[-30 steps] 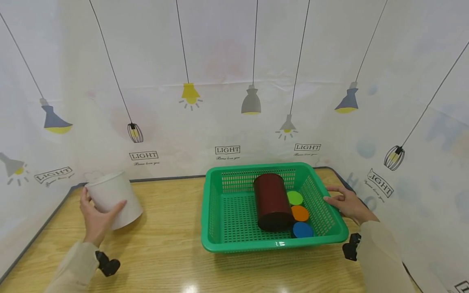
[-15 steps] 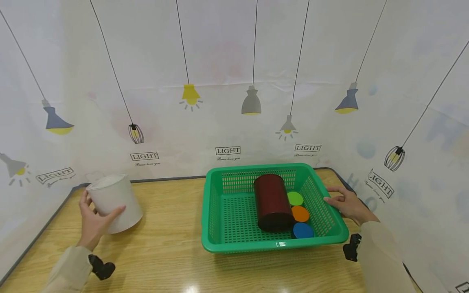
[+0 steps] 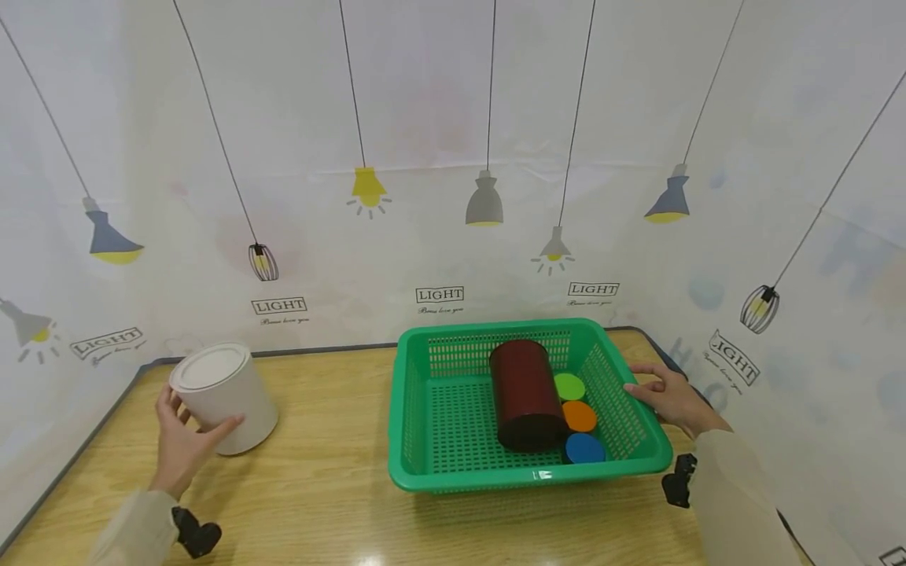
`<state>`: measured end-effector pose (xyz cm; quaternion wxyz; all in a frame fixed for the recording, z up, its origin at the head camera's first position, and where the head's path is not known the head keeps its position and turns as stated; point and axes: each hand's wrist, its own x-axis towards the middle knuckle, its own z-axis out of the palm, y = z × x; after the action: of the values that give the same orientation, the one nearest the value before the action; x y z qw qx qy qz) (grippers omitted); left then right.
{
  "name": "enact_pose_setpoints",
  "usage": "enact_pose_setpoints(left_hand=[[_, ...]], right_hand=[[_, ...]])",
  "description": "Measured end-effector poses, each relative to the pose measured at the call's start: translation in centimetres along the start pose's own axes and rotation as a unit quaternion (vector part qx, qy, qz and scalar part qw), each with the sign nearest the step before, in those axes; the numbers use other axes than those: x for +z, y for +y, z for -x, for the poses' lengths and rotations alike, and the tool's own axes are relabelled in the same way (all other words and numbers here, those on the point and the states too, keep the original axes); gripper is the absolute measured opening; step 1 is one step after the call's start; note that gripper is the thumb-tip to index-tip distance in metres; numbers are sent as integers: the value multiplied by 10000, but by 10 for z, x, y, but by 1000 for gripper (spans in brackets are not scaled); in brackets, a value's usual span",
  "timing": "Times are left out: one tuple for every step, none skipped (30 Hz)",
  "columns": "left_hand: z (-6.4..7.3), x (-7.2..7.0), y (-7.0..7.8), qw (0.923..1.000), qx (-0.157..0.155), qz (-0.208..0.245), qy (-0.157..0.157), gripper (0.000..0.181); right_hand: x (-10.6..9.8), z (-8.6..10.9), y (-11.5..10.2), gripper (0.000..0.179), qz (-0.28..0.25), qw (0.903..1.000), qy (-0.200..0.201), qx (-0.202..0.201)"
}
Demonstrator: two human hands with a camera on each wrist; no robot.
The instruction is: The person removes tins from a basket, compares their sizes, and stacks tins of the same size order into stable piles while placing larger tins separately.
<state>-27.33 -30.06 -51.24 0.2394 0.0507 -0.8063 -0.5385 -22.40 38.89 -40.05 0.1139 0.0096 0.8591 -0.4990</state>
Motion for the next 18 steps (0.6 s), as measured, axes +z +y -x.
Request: enact_pose_setpoints(left_hand=[[2, 0, 4, 10000, -7, 41, -29, 114], [4, 0, 8, 10000, -31, 45, -70, 115], [5, -1, 11, 9999, -24, 39, -122, 115], [6, -2, 14, 9999, -36, 12, -163, 115], [8, -2, 18, 9998, -42, 12, -219, 115], [10, -3, 22, 9996, -71, -43, -268, 115], [11, -4, 26, 9995, -112, -76, -299, 115], [13, -4, 29, 9993, -127, -142, -309, 115], [14, -5, 33, 9992, -156, -174, -320, 115], [16, -5, 39, 9991, -194, -175, -335, 115], [18, -6, 45, 9989, -228, -192, -358, 115], [19, -6, 48, 9987, -264, -232, -372, 115], [21, -7, 53, 9985, -278, -211, -413, 114], [22, -7, 56, 9984, -295, -241, -422, 113], [23, -7, 60, 9982, -324, -222, -461, 113], [24, -8, 63, 9979, -339, -209, -502, 113], [25, -8, 64, 9977, -358, -216, -527, 112], [25, -8, 66, 9976, -374, -201, -542, 112]], right_hand=[[0, 0, 0, 66, -9, 10000, 3, 3], [0, 0, 0, 66, -22, 10000, 4, 14], [0, 0, 1, 66, -34, 10000, 3, 17], [0, 0, 1, 66, -48, 10000, 4, 18], [0, 0, 1, 66, -54, 10000, 7, 19], [0, 1, 1, 66, -54, 10000, 10, 13], [1, 1, 0, 66, -62, 10000, 16, 6], [1, 0, 0, 66, -59, 10000, 18, -3], [1, 0, 0, 65, -51, 10000, 20, -12], [1, 0, 0, 65, -47, 10000, 18, -19], [1, 0, 0, 65, -48, 10000, 17, -21], [1, 0, 0, 65, -50, 10000, 16, -19], [1, 0, 0, 65, -47, 10000, 13, -25], [0, 0, 1, 65, -50, 10000, 13, -32], [0, 0, 1, 65, -61, 10000, 10, -40], [0, 0, 1, 65, -75, 10000, 7, -44], [0, -1, 1, 65, -89, 9999, 2, -48], [0, -1, 1, 65, -93, 9999, 1, -58]])
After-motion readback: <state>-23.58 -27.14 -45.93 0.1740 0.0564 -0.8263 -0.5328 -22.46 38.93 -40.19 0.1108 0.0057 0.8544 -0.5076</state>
